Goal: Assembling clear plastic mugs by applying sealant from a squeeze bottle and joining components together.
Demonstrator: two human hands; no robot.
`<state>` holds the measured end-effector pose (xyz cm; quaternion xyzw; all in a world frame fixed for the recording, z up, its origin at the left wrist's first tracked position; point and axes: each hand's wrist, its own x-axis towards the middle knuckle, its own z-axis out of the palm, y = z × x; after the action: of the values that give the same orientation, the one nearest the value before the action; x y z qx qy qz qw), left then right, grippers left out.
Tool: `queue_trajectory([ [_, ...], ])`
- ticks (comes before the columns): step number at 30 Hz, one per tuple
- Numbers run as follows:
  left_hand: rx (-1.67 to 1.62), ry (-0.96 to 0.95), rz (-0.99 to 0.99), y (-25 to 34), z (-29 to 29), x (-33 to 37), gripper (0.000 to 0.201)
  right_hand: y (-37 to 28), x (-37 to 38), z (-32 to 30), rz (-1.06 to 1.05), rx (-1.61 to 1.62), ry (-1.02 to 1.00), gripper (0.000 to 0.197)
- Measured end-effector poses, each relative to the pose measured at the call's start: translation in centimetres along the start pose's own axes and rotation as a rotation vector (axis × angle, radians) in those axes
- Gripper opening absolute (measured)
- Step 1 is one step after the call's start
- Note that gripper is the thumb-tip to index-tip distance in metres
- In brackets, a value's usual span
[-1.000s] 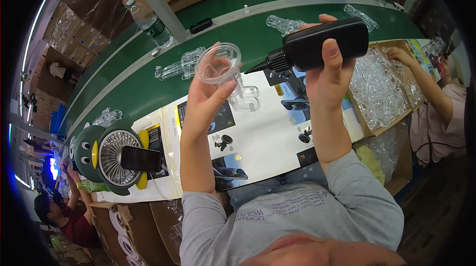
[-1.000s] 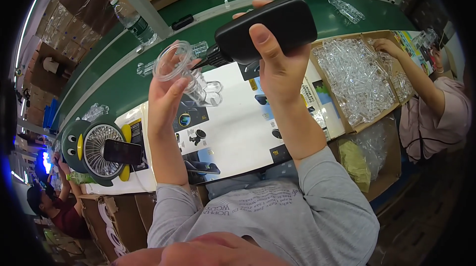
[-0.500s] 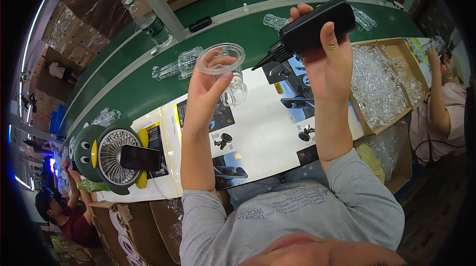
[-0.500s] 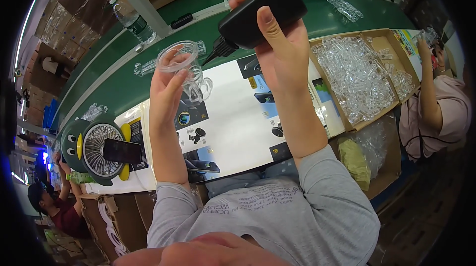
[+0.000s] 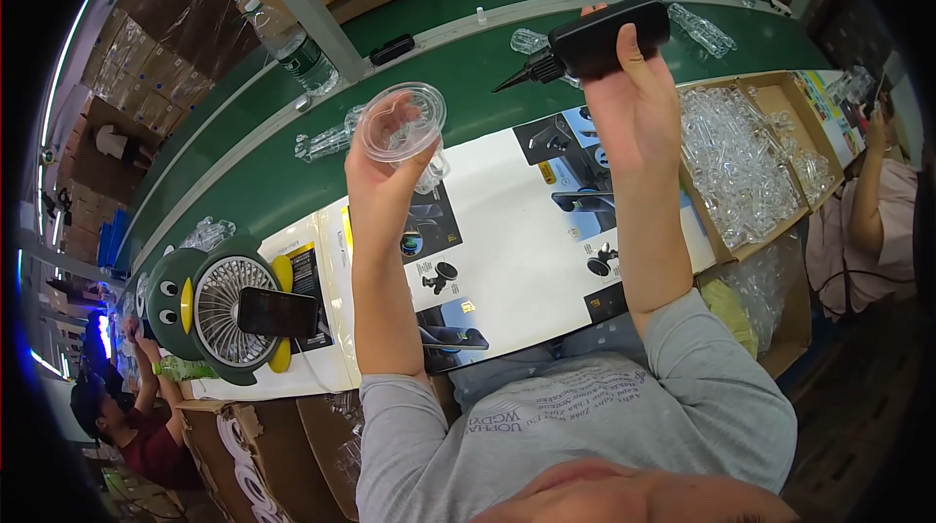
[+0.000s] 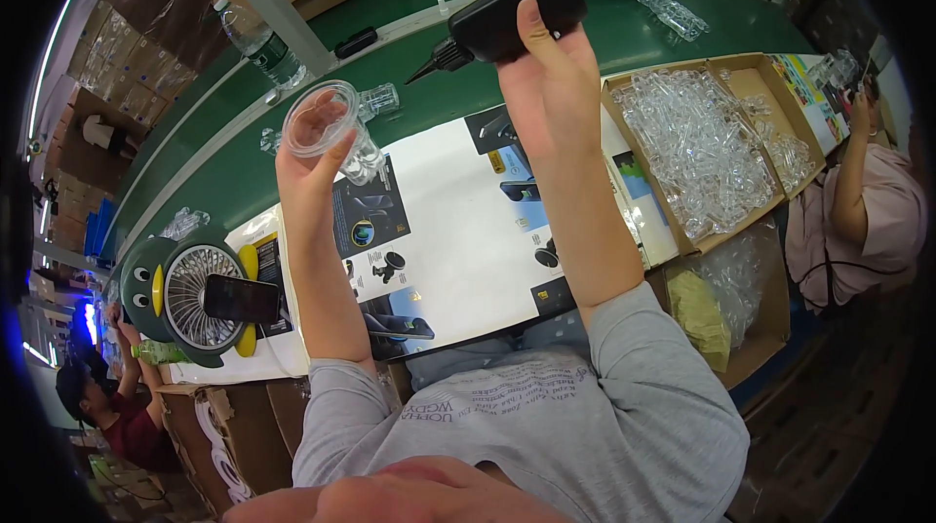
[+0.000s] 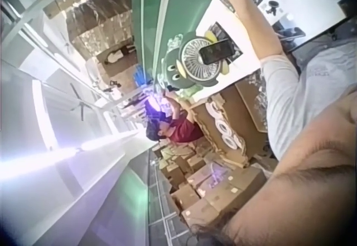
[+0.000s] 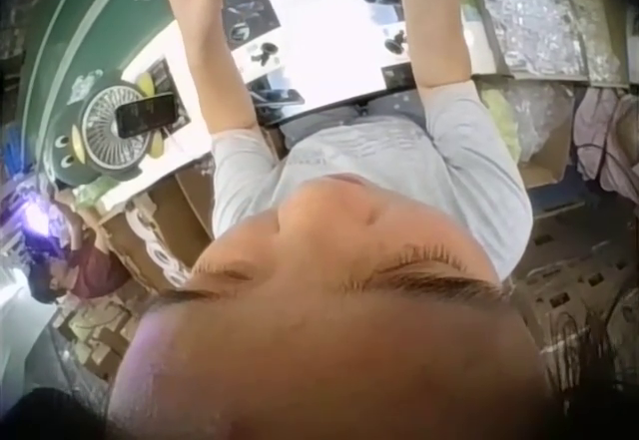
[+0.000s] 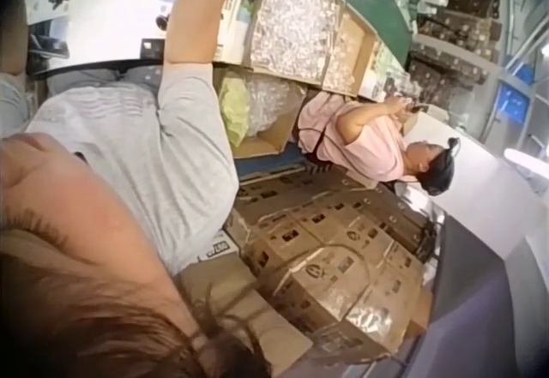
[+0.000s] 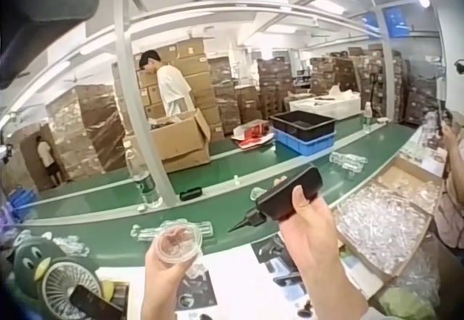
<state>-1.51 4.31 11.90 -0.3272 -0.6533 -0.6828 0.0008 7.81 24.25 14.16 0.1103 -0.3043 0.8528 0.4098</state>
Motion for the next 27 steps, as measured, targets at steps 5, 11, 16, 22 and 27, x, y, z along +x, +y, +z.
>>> queue_trajectory([
  [5, -0.003, -0.014, 0.037, 0.3, 0.2, -0.2, 0.046, -0.4, 0.2, -0.1, 0.089, 0.214, 0.061, 0.04],
  [11, -0.016, -0.096, 0.002, 0.3, 1.5, -0.9, 0.048, -0.9, -0.7, 0.6, 0.129, 0.219, -0.027, 0.037],
  [16, -0.024, -0.142, 0.018, 0.7, 2.2, -1.5, 0.05, -0.9, -1.8, 1.1, 0.055, 0.124, -0.241, 0.044],
  [22, -0.045, -0.137, 0.101, 0.9, 2.3, -1.8, 0.055, -1.1, -2.7, 1.8, -0.022, 0.022, -0.384, 0.053],
  [27, -0.063, -0.154, 0.109, 1.3, 2.3, -1.9, 0.055, -1.3, -2.7, 1.6, -0.013, 0.012, -0.379, 0.053],
])
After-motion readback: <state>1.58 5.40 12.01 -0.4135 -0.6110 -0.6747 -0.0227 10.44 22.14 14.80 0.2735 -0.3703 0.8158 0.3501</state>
